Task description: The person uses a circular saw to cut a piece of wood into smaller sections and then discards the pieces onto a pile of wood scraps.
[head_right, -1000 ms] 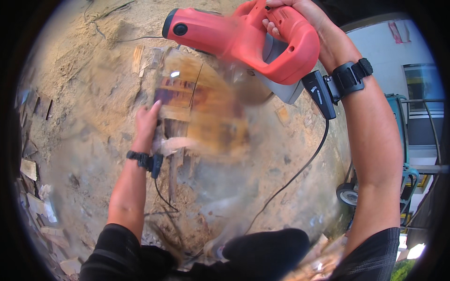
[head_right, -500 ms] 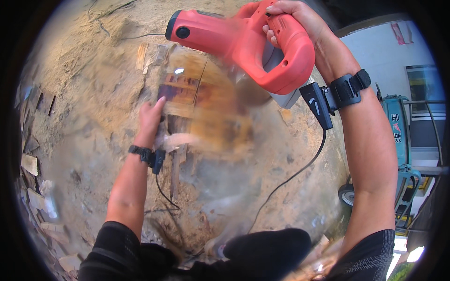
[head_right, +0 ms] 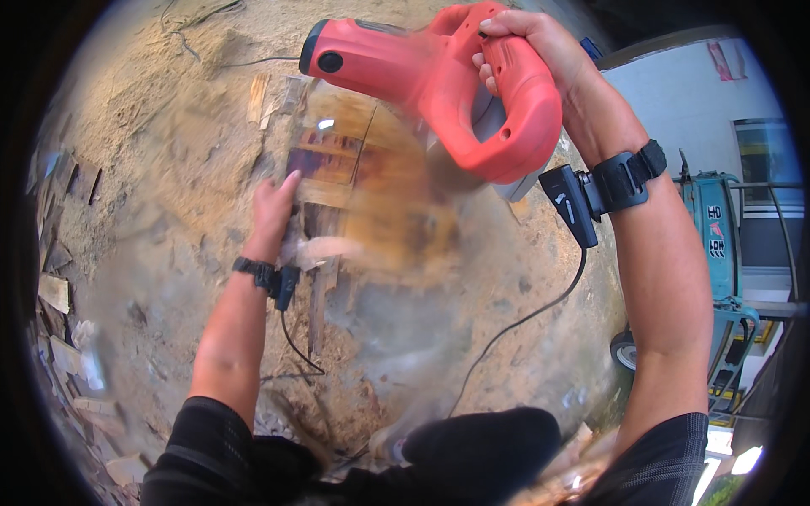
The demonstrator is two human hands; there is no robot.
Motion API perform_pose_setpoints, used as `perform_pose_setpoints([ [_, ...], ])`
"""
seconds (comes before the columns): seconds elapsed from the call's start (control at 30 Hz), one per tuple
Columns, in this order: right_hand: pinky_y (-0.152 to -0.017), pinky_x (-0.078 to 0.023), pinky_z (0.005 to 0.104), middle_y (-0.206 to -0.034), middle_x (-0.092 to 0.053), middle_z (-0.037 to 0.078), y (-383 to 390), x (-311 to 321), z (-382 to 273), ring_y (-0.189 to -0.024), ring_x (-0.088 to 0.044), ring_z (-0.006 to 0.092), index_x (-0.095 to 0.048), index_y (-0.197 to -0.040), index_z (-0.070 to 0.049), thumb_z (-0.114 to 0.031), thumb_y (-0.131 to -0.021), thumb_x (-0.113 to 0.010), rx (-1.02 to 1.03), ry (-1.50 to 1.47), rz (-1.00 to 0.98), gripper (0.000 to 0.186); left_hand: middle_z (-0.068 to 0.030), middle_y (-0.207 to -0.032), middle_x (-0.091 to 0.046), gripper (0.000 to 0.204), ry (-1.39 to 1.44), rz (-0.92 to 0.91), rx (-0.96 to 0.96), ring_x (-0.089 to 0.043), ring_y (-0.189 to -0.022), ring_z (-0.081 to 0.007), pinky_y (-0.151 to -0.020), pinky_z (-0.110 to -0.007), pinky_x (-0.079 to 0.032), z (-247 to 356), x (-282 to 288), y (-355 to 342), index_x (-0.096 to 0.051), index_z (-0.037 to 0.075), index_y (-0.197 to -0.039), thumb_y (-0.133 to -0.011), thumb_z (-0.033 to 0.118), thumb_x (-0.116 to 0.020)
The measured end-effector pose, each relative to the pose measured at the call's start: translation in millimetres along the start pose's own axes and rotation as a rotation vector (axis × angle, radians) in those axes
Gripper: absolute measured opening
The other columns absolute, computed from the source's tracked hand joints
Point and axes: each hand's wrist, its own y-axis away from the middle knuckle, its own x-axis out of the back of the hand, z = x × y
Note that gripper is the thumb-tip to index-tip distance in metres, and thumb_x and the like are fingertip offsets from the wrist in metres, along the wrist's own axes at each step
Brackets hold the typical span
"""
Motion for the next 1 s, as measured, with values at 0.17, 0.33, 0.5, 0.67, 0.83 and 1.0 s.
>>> perform_pose_setpoints([
  [0.17, -0.052, -0.059, 0.0241, -0.082, -0.068, 0.011, 8.9, -11.5, 2.5, -0.059, -0.065, 0.0146, -0.059, -0.108, 0.005, -0.022, -0.089, -0.065, 0.018, -0.016, -0.009, 0.033, -0.0140, -0.069, -0.063, 0.054, -0.024, 0.140, -0.110, -0.057, -0.063, -0.0211, -0.061, -0.040, -0.047, -4.9, -6.9, -1.4, -0.062, -0.007, -0.080, -0.084, 0.046, -0.075],
  [0.33, -0.052, -0.059, 0.0245, -0.082, -0.068, 0.011, 13.5, -16.3, 13.1, -0.060, -0.066, 0.0150, -0.059, -0.107, 0.004, -0.023, -0.090, -0.065, 0.015, -0.020, 0.027, 0.033, -0.0167, -0.072, -0.065, 0.056, 0.003, 0.140, -0.146, -0.058, -0.064, -0.0241, -0.064, -0.042, -0.048, -6.3, -7.1, -1.5, -0.062, -0.008, -0.081, -0.083, 0.047, -0.074],
  [0.5, -0.052, -0.058, 0.0279, -0.082, -0.065, 0.011, 18.2, -20.6, 20.7, -0.061, -0.064, 0.0164, -0.057, -0.108, 0.004, -0.021, -0.089, -0.064, 0.026, -0.022, 0.058, 0.032, -0.0202, -0.081, -0.065, 0.059, -0.015, 0.041, -0.062, -0.061, -0.076, -0.0304, -0.071, -0.044, -0.048, -2.0, -1.2, -0.2, -0.063, -0.007, -0.088, -0.083, 0.051, -0.072],
  [0.67, -0.053, -0.058, 0.0332, -0.083, -0.061, 0.013, 21.3, -26.3, 29.9, -0.061, -0.062, 0.0183, -0.052, -0.110, 0.005, -0.018, -0.086, -0.065, 0.025, -0.045, 0.065, 0.036, -0.0298, -0.103, -0.068, 0.067, -0.037, -0.039, 0.002, -0.065, -0.099, -0.0446, -0.087, -0.048, -0.049, -1.8, 1.3, -2.6, -0.065, -0.005, -0.099, -0.082, 0.061, -0.068],
  [0.83, -0.050, -0.058, 0.0286, -0.081, -0.066, 0.010, 28.0, -32.3, 47.5, -0.060, -0.065, 0.0159, -0.059, -0.104, 0.004, -0.020, -0.091, -0.063, 0.046, -0.013, 0.094, 0.028, -0.0317, -0.101, -0.067, 0.067, 0.011, -0.063, 0.009, -0.065, -0.099, -0.0453, -0.086, -0.048, -0.049, -7.0, -1.2, -5.3, -0.064, -0.007, -0.098, -0.084, 0.059, -0.068],
  [1.0, -0.050, -0.058, 0.0294, -0.081, -0.065, 0.010, 33.2, -38.1, 59.5, -0.061, -0.064, 0.0159, -0.054, -0.112, 0.003, -0.020, -0.090, -0.063, 0.092, 0.007, 0.067, 0.033, -0.0310, -0.097, -0.067, 0.064, 0.085, -0.104, 0.010, -0.066, -0.093, -0.0415, -0.084, -0.046, -0.049, -11.1, -1.2, -9.2, -0.063, -0.008, -0.097, -0.085, 0.054, -0.070],
])
